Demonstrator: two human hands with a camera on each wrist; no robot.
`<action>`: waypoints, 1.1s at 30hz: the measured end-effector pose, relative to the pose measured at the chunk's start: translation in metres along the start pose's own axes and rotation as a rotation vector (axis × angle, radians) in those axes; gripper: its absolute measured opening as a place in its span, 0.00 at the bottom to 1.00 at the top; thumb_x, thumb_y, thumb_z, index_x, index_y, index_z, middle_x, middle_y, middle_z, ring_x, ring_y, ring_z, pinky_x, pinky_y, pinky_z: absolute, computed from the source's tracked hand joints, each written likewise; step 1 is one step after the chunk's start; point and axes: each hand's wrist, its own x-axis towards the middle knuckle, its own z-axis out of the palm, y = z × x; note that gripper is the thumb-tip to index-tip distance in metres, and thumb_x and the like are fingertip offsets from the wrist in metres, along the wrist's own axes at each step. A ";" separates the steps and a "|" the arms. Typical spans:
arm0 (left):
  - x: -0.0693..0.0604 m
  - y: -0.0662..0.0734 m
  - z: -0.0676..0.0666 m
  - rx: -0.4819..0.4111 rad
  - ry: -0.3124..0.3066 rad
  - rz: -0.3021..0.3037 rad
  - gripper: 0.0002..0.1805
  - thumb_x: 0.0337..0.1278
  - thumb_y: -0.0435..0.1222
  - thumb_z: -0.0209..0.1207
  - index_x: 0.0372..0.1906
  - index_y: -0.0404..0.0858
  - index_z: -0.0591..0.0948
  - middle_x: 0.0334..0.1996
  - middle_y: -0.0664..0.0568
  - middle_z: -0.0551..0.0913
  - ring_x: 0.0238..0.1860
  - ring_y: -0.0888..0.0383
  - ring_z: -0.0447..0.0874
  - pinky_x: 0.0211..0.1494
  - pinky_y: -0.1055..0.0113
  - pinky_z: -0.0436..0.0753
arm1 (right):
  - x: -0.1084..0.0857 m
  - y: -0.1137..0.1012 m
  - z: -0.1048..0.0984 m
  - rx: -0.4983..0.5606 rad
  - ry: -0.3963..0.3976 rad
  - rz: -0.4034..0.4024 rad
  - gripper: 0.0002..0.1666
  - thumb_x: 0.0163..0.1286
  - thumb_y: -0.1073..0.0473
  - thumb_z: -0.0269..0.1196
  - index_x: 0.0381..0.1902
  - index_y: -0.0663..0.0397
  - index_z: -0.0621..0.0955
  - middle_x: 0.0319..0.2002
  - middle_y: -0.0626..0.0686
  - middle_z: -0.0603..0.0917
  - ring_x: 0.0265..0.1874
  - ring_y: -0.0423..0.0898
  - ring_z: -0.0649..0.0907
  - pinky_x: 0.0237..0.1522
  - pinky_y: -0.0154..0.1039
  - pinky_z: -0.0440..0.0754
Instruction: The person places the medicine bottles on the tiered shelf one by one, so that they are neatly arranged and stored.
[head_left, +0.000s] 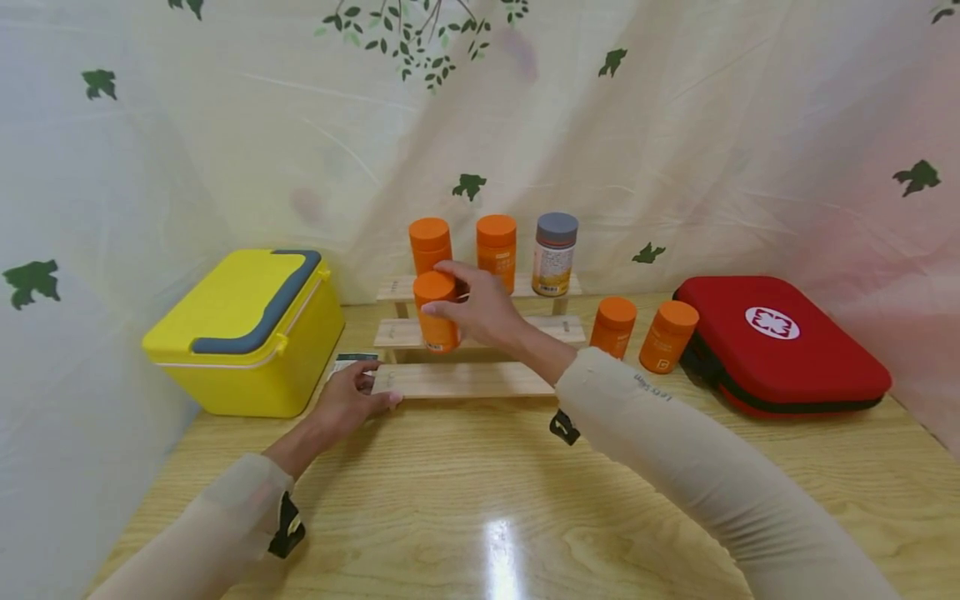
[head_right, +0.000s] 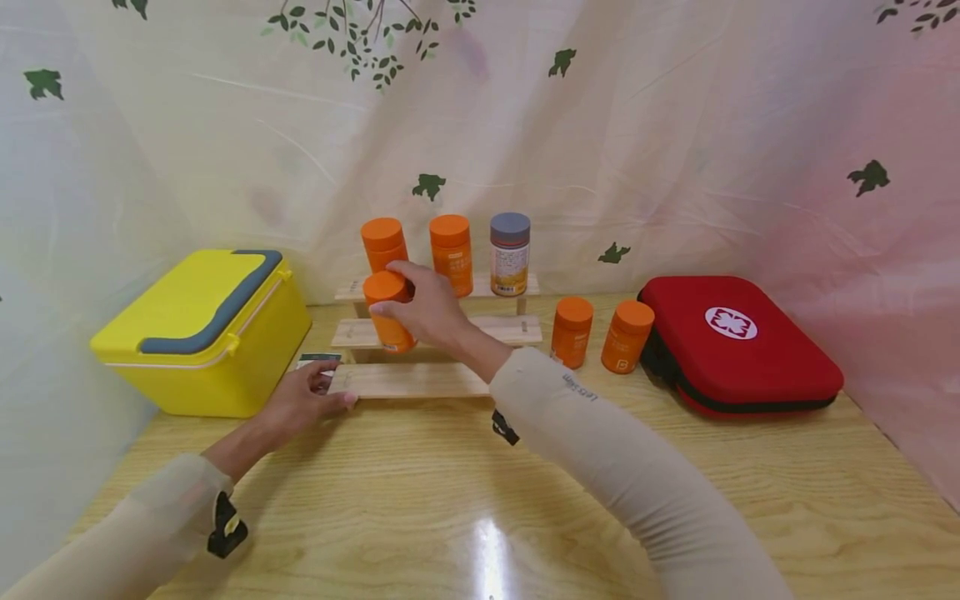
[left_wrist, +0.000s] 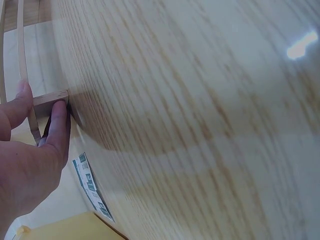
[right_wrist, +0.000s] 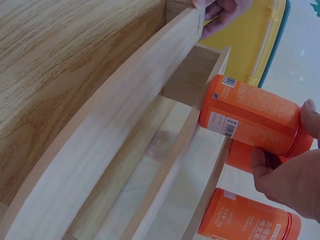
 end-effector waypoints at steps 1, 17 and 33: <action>0.000 0.000 0.000 0.000 0.000 -0.001 0.38 0.57 0.42 0.65 0.68 0.31 0.64 0.55 0.34 0.75 0.55 0.43 0.73 0.59 0.48 0.73 | 0.000 0.000 0.000 -0.001 0.001 0.001 0.34 0.62 0.55 0.69 0.65 0.51 0.73 0.53 0.53 0.80 0.43 0.48 0.80 0.45 0.39 0.79; 0.001 -0.002 0.001 0.016 0.014 0.006 0.38 0.57 0.43 0.65 0.68 0.30 0.64 0.53 0.34 0.76 0.53 0.43 0.73 0.58 0.48 0.73 | -0.002 0.002 0.004 -0.032 0.027 -0.038 0.35 0.62 0.57 0.68 0.66 0.52 0.71 0.56 0.54 0.77 0.46 0.50 0.79 0.48 0.41 0.78; 0.001 -0.003 0.002 0.012 0.023 0.016 0.38 0.56 0.41 0.66 0.67 0.30 0.66 0.50 0.35 0.77 0.50 0.45 0.73 0.55 0.51 0.74 | -0.034 0.005 -0.023 -0.059 0.054 -0.062 0.39 0.62 0.56 0.69 0.69 0.52 0.68 0.59 0.56 0.73 0.55 0.50 0.74 0.55 0.46 0.74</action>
